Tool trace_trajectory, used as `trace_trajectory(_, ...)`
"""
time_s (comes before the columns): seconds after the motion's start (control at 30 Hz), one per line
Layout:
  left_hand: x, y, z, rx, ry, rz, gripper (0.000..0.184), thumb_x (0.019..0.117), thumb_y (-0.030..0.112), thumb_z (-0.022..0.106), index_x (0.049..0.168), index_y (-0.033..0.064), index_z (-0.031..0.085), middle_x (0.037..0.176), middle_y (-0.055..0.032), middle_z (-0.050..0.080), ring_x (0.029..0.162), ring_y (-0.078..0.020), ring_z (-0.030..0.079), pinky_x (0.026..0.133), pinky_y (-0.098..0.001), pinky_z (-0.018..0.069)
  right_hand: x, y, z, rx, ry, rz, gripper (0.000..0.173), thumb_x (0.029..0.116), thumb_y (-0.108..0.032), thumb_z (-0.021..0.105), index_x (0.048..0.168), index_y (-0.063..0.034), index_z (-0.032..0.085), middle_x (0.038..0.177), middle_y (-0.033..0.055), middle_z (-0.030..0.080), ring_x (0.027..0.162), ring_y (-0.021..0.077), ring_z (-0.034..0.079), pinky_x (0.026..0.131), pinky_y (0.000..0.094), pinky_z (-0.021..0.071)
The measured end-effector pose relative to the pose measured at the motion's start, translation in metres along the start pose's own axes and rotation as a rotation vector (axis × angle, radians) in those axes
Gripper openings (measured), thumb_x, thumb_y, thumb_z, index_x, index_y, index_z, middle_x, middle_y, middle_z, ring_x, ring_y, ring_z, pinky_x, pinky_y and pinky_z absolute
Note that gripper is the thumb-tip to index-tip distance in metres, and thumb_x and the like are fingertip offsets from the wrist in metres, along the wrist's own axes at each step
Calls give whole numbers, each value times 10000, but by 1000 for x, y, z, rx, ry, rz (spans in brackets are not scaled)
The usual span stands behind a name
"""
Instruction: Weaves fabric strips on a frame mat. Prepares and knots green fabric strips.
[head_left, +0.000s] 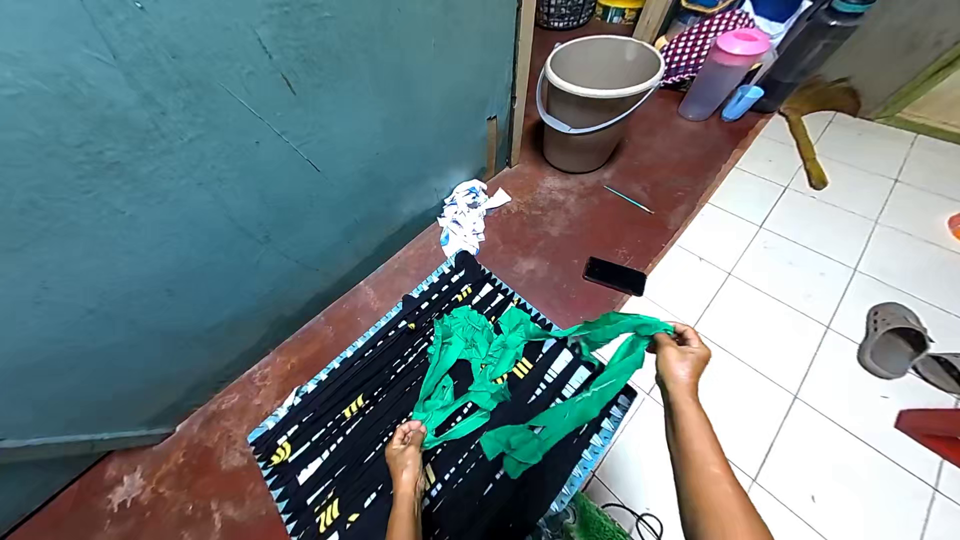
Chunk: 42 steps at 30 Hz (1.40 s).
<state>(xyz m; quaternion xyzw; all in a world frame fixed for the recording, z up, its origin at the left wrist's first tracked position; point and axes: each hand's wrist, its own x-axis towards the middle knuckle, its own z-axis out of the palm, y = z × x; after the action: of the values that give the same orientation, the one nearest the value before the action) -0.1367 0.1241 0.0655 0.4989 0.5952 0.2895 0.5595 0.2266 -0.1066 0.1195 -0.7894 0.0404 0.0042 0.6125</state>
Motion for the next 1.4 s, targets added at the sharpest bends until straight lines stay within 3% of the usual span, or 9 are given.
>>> trace_trajectory(0.2, -6, -9, -8, 110, -42, 15, 75, 875, -126, 628, 942, -94, 638, 801, -68, 649, 714, -54, 598, 700, -228, 523, -20, -7, 22, -7, -180, -70, 202, 889, 89, 601, 1082, 134, 636, 867, 141, 638, 676, 93, 574, 645, 266, 516)
trace_trajectory(0.4, -9, 0, -27, -27, -14, 61, 126, 849, -140, 592, 875, -21, 626, 733, 14, 647, 634, -6, 598, 587, -173, 506, -28, -4, 37, -33, -338, -117, 182, 871, 68, 618, 1044, 100, 662, 843, 104, 640, 669, 72, 566, 644, 251, 506)
trace_trajectory(0.6, -24, 5, -37, 84, -253, 156, 90, 826, -51, 617, 895, -26, 670, 743, 46, 667, 662, 26, 611, 652, -177, 530, -67, -29, 44, 207, -1012, -213, 170, 812, 40, 601, 959, 34, 686, 933, -15, 705, 812, -19, 645, 747, 189, 562)
trace_trajectory(0.8, -40, -12, -22, 663, -616, 215, 151, 908, 8, 643, 1002, -85, 717, 864, -192, 697, 771, -261, 655, 782, -454, 543, -138, -16, 82, -366, -1694, -508, 256, 918, 84, 573, 1116, 59, 734, 1134, 261, 699, 1094, 394, 663, 1006, 535, 498)
trace_trajectory(0.93, -43, -22, -19, 756, -581, 192, 174, 917, 20, 637, 1043, -65, 722, 883, -198, 699, 779, -287, 655, 789, -479, 535, -182, 33, 86, -623, -1880, -457, 365, 966, 10, 608, 1327, -8, 658, 1300, 267, 629, 1228, 434, 599, 1064, 586, 453)
trace_trajectory(1.07, -45, -19, -21, 765, -498, 219, 187, 906, -16, 642, 1065, -78, 720, 966, -242, 693, 837, -331, 669, 830, -498, 542, -193, 49, 77, -550, -1968, -391, 483, 953, -14, 656, 1430, -22, 580, 1439, 243, 559, 1346, 407, 529, 1129, 563, 405)
trace_trajectory(1.17, -45, -15, -21, 764, -447, 239, 165, 908, -33, 646, 1046, -81, 722, 1003, -257, 688, 868, -351, 668, 843, -513, 534, -182, 45, 64, -391, -1911, -258, 330, 974, -9, 633, 1299, 47, 655, 1230, 270, 658, 1116, 390, 641, 1028, 512, 475)
trace_trajectory(1.3, -40, -22, -17, 739, -237, 458, 150, 859, -55, 667, 992, -90, 727, 1138, -299, 670, 1085, -438, 653, 963, -566, 518, -146, 44, 51, -349, -1353, -141, 236, 1008, -49, 555, 1121, 103, 696, 1066, 244, 719, 1009, 317, 703, 967, 454, 542)
trace_trajectory(1.4, -40, -24, -5, 749, -103, 639, 164, 846, -31, 656, 980, -87, 733, 1089, -297, 674, 1046, -464, 661, 919, -570, 536, -113, 41, 57, -620, -1066, -169, 306, 1009, -84, 548, 1253, 58, 665, 1202, 238, 691, 1131, 359, 671, 1027, 507, 503)
